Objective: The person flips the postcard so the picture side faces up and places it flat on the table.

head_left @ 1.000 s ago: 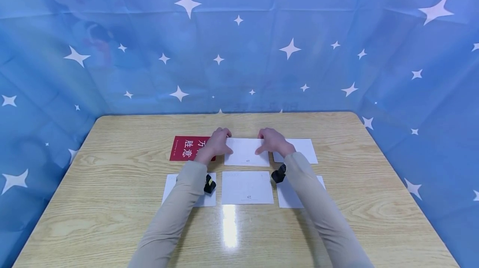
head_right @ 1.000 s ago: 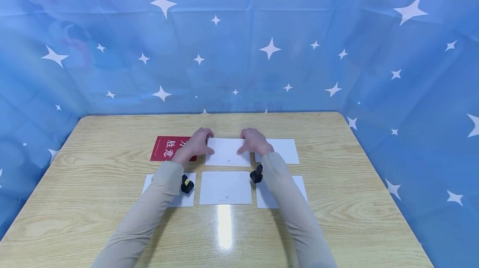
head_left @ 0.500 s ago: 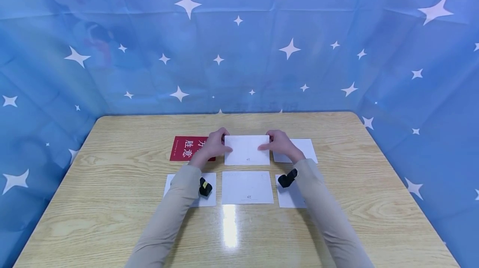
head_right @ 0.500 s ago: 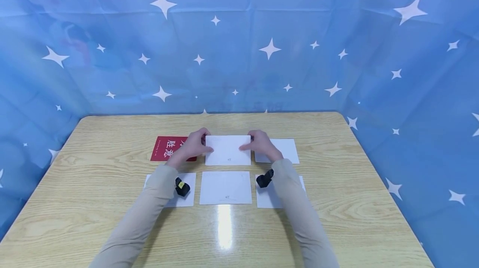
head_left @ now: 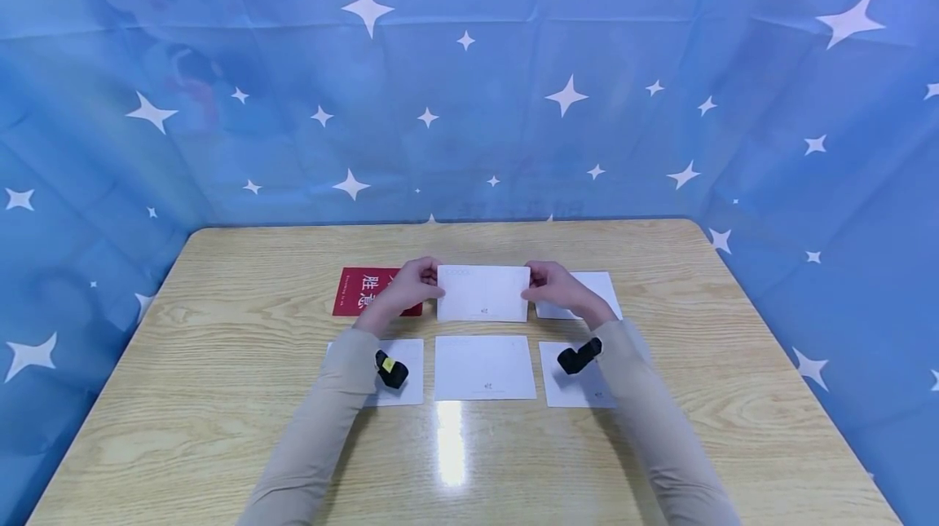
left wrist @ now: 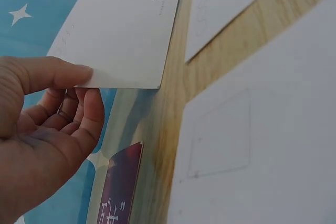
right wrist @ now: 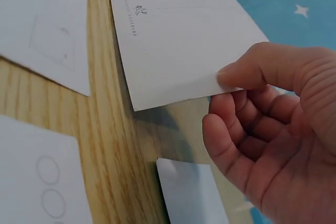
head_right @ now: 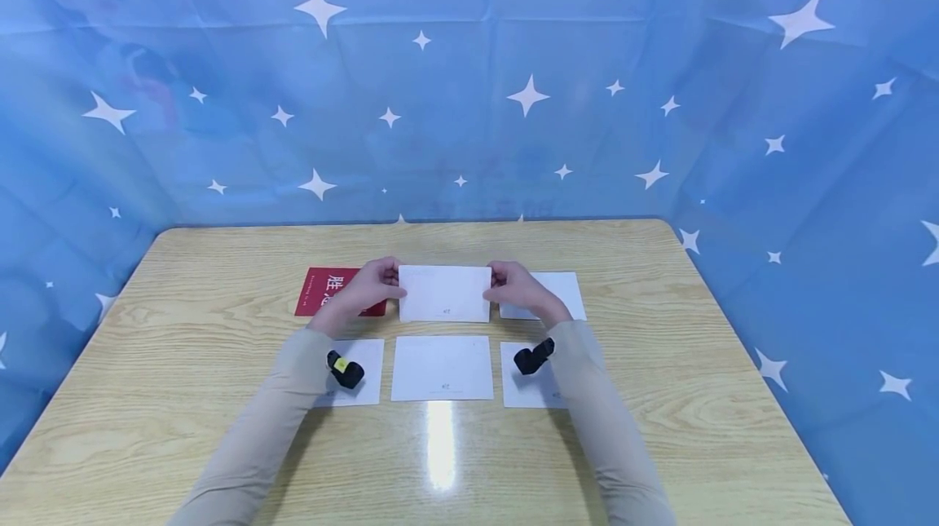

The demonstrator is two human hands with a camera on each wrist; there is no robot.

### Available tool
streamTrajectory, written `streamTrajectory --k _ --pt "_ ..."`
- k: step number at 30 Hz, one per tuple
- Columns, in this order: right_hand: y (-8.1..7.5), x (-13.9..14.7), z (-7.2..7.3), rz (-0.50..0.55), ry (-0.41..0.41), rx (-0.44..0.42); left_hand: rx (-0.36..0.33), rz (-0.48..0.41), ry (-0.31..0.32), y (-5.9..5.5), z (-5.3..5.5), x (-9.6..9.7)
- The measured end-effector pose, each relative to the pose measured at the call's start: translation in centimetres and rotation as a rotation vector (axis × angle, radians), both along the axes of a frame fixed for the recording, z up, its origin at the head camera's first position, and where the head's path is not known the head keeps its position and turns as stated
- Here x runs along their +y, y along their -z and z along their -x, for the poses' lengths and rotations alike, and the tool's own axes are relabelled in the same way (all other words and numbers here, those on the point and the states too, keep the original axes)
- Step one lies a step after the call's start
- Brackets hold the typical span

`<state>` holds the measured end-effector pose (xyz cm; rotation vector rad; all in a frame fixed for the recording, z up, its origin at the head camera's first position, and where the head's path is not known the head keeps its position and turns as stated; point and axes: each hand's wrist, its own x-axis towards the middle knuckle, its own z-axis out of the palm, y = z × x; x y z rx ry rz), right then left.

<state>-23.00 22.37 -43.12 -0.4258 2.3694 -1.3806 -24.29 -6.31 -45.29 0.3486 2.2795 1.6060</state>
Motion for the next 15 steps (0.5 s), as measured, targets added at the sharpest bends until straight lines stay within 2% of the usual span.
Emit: streamTrajectory --k 7,9,10,15 --pt "-2.9 -0.5 -1.7 0.003 0.000 0.017 -0.015 -0.008 0.006 -0.5 0.0 -0.3" --pt "-3.1 -0.5 -1.8 0.001 0.007 0.028 -0.002 -0.004 0.005 -0.6 -0.1 -0.4" --pt "-3.2 -0.5 -1.8 -0.001 0.011 0.037 0.000 0.002 0.003 -1.2 -0.4 -0.4" --pt "-3.2 -0.5 -1.8 -0.003 0.054 0.070 0.040 0.013 -0.025 -1.5 -0.5 -0.4"
